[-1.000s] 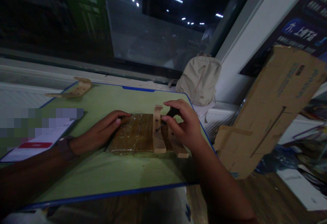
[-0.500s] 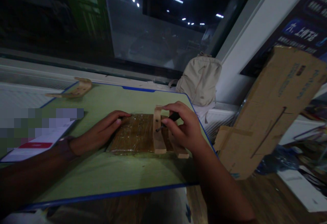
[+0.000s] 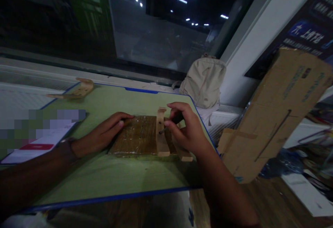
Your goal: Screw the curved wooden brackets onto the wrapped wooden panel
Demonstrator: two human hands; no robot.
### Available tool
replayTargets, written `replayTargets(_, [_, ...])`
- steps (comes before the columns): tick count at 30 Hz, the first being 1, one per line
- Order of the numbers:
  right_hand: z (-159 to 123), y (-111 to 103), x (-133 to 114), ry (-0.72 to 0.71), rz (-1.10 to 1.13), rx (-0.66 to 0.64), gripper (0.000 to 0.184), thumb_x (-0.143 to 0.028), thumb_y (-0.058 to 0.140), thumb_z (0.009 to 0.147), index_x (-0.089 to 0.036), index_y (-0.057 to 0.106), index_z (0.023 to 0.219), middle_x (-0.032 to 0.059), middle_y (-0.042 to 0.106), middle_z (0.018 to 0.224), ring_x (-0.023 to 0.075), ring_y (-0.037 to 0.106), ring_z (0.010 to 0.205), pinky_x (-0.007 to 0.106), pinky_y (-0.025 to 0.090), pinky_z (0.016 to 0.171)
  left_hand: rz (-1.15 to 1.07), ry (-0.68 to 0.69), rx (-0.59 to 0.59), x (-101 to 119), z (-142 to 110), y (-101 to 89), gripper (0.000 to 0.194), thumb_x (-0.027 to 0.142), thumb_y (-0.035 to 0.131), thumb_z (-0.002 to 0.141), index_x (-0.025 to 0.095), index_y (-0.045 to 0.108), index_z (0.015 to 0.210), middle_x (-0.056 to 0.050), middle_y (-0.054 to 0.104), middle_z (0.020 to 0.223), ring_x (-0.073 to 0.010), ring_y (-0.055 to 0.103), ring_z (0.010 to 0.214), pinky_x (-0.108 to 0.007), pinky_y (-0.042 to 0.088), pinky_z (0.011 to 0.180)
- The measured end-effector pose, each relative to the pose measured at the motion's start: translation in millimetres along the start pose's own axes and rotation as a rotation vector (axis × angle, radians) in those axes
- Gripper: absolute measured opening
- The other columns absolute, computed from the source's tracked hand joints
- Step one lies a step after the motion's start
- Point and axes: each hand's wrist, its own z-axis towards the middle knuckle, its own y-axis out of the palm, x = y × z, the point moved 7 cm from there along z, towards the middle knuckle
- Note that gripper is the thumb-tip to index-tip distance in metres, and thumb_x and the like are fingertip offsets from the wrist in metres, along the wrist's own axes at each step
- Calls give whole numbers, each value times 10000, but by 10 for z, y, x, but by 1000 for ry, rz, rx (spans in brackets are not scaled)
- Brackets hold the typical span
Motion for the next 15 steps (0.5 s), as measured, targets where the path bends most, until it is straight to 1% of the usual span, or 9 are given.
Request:
replayTargets(2, [-4, 12, 1, 8, 33, -75, 339, -244, 606, 921, -304, 492, 1235, 23, 538, 1013, 183, 564, 918, 340, 489, 800, -4, 6, 5, -3, 2, 1, 394, 436, 346, 1016, 173, 560, 1216, -111, 635, 1198, -279, 593, 1147, -459, 454, 1043])
replayTargets(3, [-6, 4, 10, 18, 54, -96, 310, -260, 574, 935, -300, 491, 1231, 33, 522, 1042, 193, 549, 954, 353, 483, 827, -3, 9, 10, -5, 2, -1, 384, 431, 349, 1016, 180, 560, 1216, -107, 636, 1198, -275, 595, 1144, -455, 457, 1040])
replayTargets(5, [-7, -11, 53, 59, 85, -128, 285, -264, 524, 961, -297, 502, 1243, 34, 510, 1040, 189, 530, 953, 338, 480, 821, 3, 10, 18, -8, 1, -6, 361, 414, 356, 1016, 191, 559, 1215, -102, 637, 1199, -267, 599, 1140, -450, 463, 1037])
replayTargets(7, [1, -22, 94, 84, 70, -134, 327, -244, 518, 967, -300, 510, 1289, 29, 519, 1011, 179, 532, 928, 311, 485, 793, 9, 9, 18, -2, -1, -11, 341, 391, 359, 1015, 197, 564, 1206, -101, 640, 1190, -260, 605, 1134, -447, 468, 1033])
replayTargets(9, [12, -32, 99, 65, 47, -99, 409, -218, 551, 951, -310, 496, 1346, 21, 532, 981, 168, 551, 882, 292, 500, 760, 9, 15, 19, 15, -2, -17, 335, 377, 358, 1014, 194, 572, 1195, -106, 644, 1175, -257, 610, 1130, -445, 476, 1028])
replayTargets(11, [14, -42, 83, 35, 33, -36, 462, -201, 615, 917, -318, 504, 1351, 19, 558, 988, 157, 582, 839, 280, 517, 727, 9, 26, 25, 30, 0, -24, 337, 373, 359, 1012, 189, 579, 1188, -113, 645, 1171, -257, 608, 1135, -441, 480, 1027])
replayTargets(13, [1, -43, 70, 24, 5, 12, 447, -193, 672, 884, -315, 549, 1296, 21, 596, 1007, 148, 612, 803, 273, 527, 703, 9, 35, 29, 37, 2, -26, 334, 373, 360, 1013, 187, 579, 1184, -115, 643, 1171, -257, 605, 1136, -442, 479, 1029])
replayTargets(15, [-16, -41, 61, 23, -43, 35, 391, -201, 700, 868, -301, 593, 1231, 26, 632, 1009, 146, 635, 788, 275, 531, 705, 7, 45, 31, 37, 4, -24, 329, 376, 360, 1015, 188, 575, 1179, -112, 640, 1163, -255, 603, 1129, -444, 478, 1028])
